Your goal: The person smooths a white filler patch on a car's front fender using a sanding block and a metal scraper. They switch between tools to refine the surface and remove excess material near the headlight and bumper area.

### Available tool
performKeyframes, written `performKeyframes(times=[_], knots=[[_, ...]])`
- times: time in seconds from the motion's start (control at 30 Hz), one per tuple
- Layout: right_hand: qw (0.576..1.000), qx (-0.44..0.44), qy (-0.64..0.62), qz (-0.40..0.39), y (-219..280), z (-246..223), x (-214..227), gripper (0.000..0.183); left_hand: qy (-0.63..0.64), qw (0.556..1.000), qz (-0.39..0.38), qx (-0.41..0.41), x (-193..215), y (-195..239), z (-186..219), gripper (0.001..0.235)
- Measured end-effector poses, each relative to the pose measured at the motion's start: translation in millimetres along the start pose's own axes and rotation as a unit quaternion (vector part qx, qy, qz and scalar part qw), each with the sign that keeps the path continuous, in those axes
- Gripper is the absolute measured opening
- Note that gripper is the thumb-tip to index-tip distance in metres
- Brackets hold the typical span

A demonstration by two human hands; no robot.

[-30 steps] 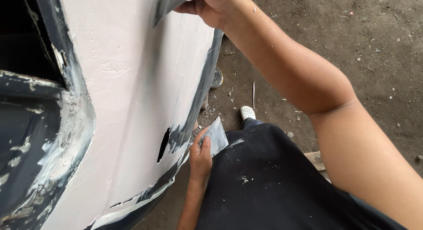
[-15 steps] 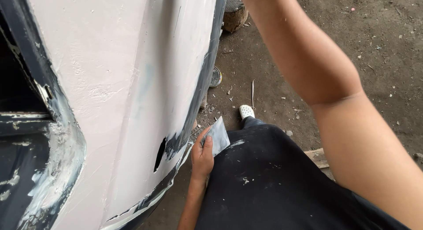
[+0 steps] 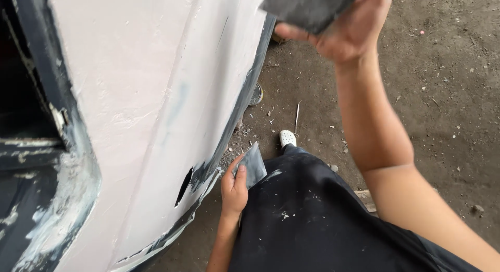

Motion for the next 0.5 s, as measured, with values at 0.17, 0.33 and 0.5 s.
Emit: performKeyframes(times=[0.17,0.33,0.5], knots=[[0.984,0.022,-0.071,0.163,31,14,-5,0.078,0.006,0.999,-0.001,-0.051,-17,-9,8,0.039],[0.976,0.012,-0.036,0.216,22,4,18,0.076,0.002,1.000,0.003,-0.017,-35,-16,-2,0.040],[0.957,-0.045,-0.096,0.270,-7,-24,19,0.082,0.000,1.000,0.004,0.029,-54,-22,0,0.041]])
Point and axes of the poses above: each hand's wrist, its own y-axis away from the middle knuckle, its own x-axis out of the back of the hand, z = x × y, the point moved 4 cm from there along -y, towards the middle knuckle, and after that the axes turned 3 degrees about z, right-handed, at the moved point
